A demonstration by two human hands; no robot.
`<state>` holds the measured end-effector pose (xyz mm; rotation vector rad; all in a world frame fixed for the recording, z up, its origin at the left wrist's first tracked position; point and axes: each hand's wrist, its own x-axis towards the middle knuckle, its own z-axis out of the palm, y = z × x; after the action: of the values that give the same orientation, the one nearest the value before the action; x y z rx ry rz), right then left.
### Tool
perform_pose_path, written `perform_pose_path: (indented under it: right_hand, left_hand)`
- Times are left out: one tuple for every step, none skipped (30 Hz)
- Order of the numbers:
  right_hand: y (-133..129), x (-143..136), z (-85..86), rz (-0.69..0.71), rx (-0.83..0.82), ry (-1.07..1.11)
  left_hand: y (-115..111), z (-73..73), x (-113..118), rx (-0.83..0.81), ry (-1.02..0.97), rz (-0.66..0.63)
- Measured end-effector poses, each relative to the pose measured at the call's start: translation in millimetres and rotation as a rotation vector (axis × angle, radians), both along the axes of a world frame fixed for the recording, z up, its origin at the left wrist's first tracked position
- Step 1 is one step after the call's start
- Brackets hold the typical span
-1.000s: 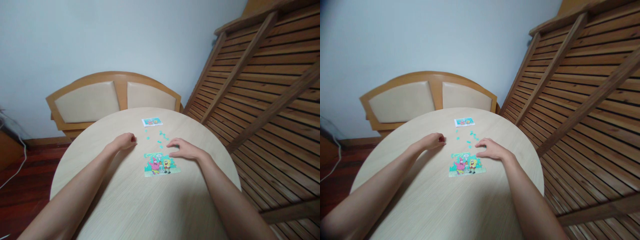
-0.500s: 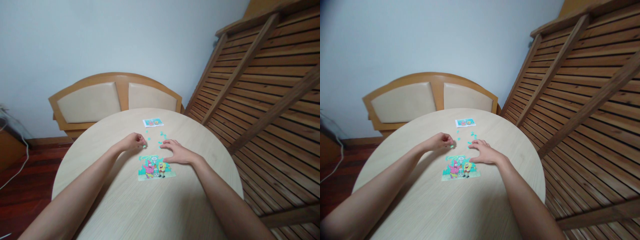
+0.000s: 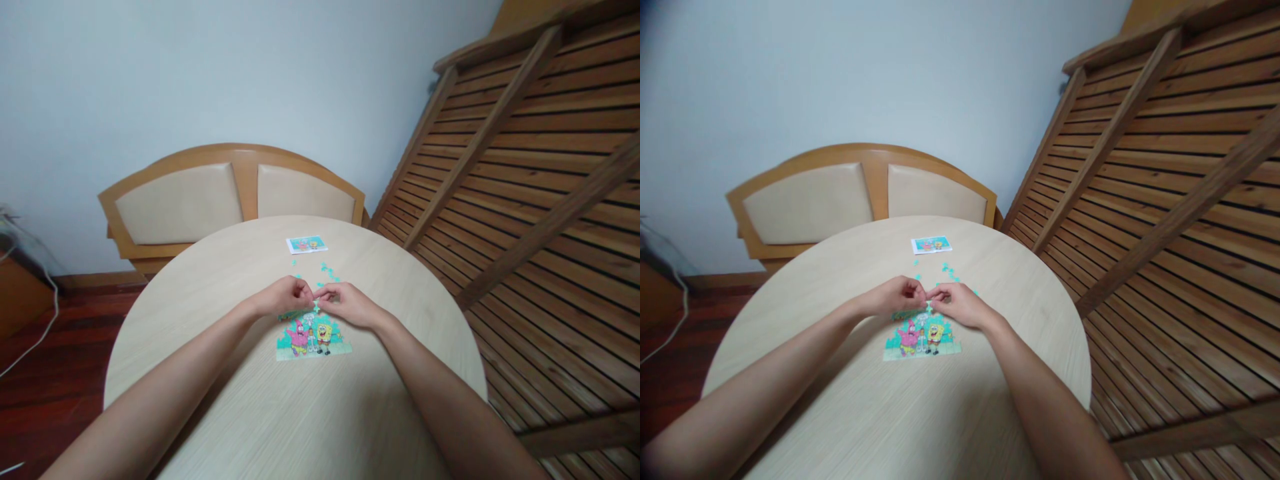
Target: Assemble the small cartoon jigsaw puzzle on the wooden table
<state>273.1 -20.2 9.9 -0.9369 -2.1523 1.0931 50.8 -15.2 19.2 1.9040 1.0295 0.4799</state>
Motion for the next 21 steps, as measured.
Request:
perform_pose_path:
  right_hand:
    - [1,1,-1.1,-0.007,0.001,-0.01]
    - [3,2,-2.6,-0.016,0.003,-0.021]
    - [4,3,-4.1,-0.026,0.004,-0.034]
    - [5,3,-5.7,-0.035,0.005,-0.049]
    - [6,4,-7.1,-0.041,0.006,-0.063]
    - [7,4,-8.2,-0.043,0.007,-0.077]
    - [7,5,-9.1,-0.038,0.007,-0.089]
    - [7,5,-9.7,-0.031,0.006,-0.1]
    - [7,5,-9.9,-0.024,0.004,-0.108]
    - [7,5,-9.9,-0.018,0.002,-0.112]
    - [7,5,-9.8,-0.014,-0.002,-0.113]
    - [6,5,-9.5,-0.01,-0.006,-0.112]
    - [6,5,-9.4,-0.009,-0.006,-0.112]
    - [6,4,-9.4,-0.01,-0.002,-0.115]
    - [6,4,-9.7,-0.013,0.008,-0.124]
    - [6,3,-10.2,-0.02,0.024,-0.138]
    - [6,3,-11.0,-0.028,0.044,-0.155]
    - [6,3,-11.8,-0.036,0.066,-0.172]
    - [6,3,-12.6,-0.042,0.087,-0.186]
    - [6,3,-13.2,-0.044,0.106,-0.195]
    - [6,2,-13.5,-0.045,0.122,-0.202]
  left_hand:
    - [-1,1.0,-1,0.029,0.041,-0.008]
    - [-2,2.2,-2,0.061,0.091,-0.013]
    - [-4,3.4,-2,0.094,0.145,-0.017]
    - [-5,4.5,-2,0.124,0.202,-0.023]
    - [-6,5.4,-2,0.153,0.256,-0.026]
    - [-8,6.1,-2,0.177,0.304,-0.029]
    - [-8,6.6,-1,0.199,0.344,-0.03]
    - [-9,6.8,0,0.217,0.375,-0.033]
    - [-9,6.7,1,0.231,0.395,-0.036]
    - [-9,6.4,1,0.238,0.409,-0.037]
    - [-9,6.0,2,0.241,0.417,-0.037]
    - [-8,5.6,2,0.245,0.419,-0.035]
    - [-8,5.0,2,0.248,0.416,-0.033]
    - [-7,4.5,1,0.251,0.412,-0.032]
    - [-7,4.0,1,0.254,0.409,-0.032]
    - [-7,3.6,1,0.257,0.405,-0.035]
    - [-6,3.2,0,0.261,0.401,-0.037]
    - [-6,2.9,0,0.263,0.399,-0.038]
    - [-6,2.6,0,0.265,0.397,-0.037]
    - [-6,2.5,0,0.267,0.398,-0.033]
    - [-6,2.4,1,0.267,0.401,-0.029]
